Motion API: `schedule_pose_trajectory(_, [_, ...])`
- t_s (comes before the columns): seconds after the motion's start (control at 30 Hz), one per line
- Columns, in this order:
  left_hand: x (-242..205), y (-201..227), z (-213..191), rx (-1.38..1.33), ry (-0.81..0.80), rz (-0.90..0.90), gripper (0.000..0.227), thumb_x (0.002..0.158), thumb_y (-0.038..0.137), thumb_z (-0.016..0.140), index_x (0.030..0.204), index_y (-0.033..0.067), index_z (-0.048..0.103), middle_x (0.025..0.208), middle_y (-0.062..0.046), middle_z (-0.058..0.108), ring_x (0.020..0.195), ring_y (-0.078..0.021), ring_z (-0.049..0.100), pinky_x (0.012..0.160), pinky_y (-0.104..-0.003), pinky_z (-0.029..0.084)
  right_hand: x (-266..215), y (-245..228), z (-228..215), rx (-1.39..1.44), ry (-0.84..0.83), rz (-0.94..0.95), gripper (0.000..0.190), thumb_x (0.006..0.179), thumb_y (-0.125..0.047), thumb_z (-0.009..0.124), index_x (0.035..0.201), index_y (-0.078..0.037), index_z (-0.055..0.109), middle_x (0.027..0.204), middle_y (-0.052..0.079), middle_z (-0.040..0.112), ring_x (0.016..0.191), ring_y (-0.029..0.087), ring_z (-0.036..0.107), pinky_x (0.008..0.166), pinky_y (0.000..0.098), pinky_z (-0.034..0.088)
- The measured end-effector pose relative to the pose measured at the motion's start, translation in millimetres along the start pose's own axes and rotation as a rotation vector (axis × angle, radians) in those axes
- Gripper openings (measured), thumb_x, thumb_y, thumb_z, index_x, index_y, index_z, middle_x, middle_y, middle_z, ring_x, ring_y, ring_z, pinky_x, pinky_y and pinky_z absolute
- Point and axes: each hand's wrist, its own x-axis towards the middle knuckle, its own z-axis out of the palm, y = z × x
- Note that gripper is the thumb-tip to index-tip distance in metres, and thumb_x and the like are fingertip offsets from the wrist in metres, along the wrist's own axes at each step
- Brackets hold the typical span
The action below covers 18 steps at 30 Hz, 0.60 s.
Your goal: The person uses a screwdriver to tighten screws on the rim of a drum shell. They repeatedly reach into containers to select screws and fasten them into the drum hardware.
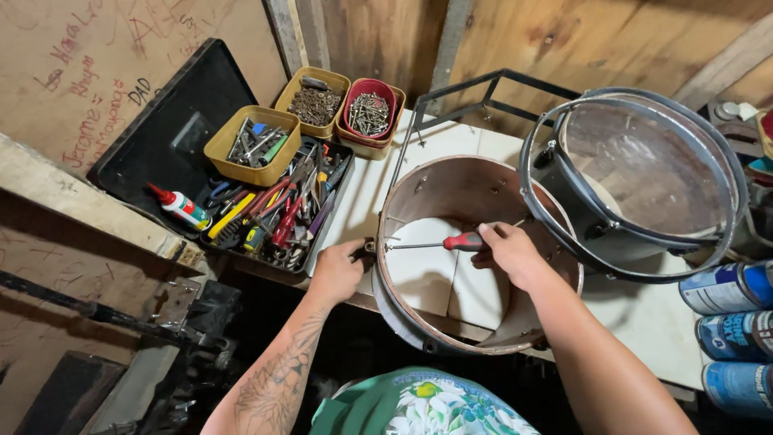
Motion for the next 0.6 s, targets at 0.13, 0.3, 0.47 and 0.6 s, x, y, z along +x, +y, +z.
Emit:
schedule_pose_trajectory(0.13, [-20,27,-14,-0.034,0.023,-0.027,0.039,0.083,0.022,0.069,0.121,0.0192,0.077,0.106,-0.012,0.079,0.101,-0.0304,0.075,0.091,-0.040,0.061,32,18,7,-0.096,0.066,0.056,0.031,0.091,-0.051,0.072,0.110,-0.029,0.081,0.108,-0.001,0.076,0.104,0.020,0.071,0.087,0.0427,0.059])
schedule_pose_trajectory(0.3, [-6,13,-11,0.018,0.001,0.027,0.038,0.085,0.020,0.066,0.121,0.0204,0.077,0.107,-0.012,0.079,0.104,-0.0334,0.073,0.094,-0.043,0.060,-9,-14,0,0.520,0.016,0.097,0.033,0.098,-0.005,0.060,0.128,0.008,0.062,0.112,0.021,0.056,0.103,0.033,0.062,0.084,0.0471,0.062])
schedule_pose_trajectory(0.47, [3,-3,-5,0.080,0.011,0.048,0.039,0.084,0.021,0.068,0.122,0.0196,0.077,0.106,-0.013,0.079,0.104,-0.0332,0.073,0.094,-0.044,0.060,31,21,8,0.410,0.079,0.045,0.034,0.100,-0.028,0.070,0.112,0.004,0.065,0.092,0.026,0.062,0.075,0.041,0.071,0.060,0.0559,0.068])
schedule_pose_trajectory(0.6, [3,-5,-6,0.055,0.019,0.050,0.040,0.084,0.020,0.067,0.122,0.0177,0.076,0.106,-0.015,0.079,0.106,-0.0346,0.072,0.096,-0.045,0.059,-3,-12,10,0.643,0.033,0.132,0.037,0.099,-0.018,0.062,0.122,0.010,0.057,0.106,0.021,0.053,0.093,0.037,0.064,0.083,0.0541,0.061])
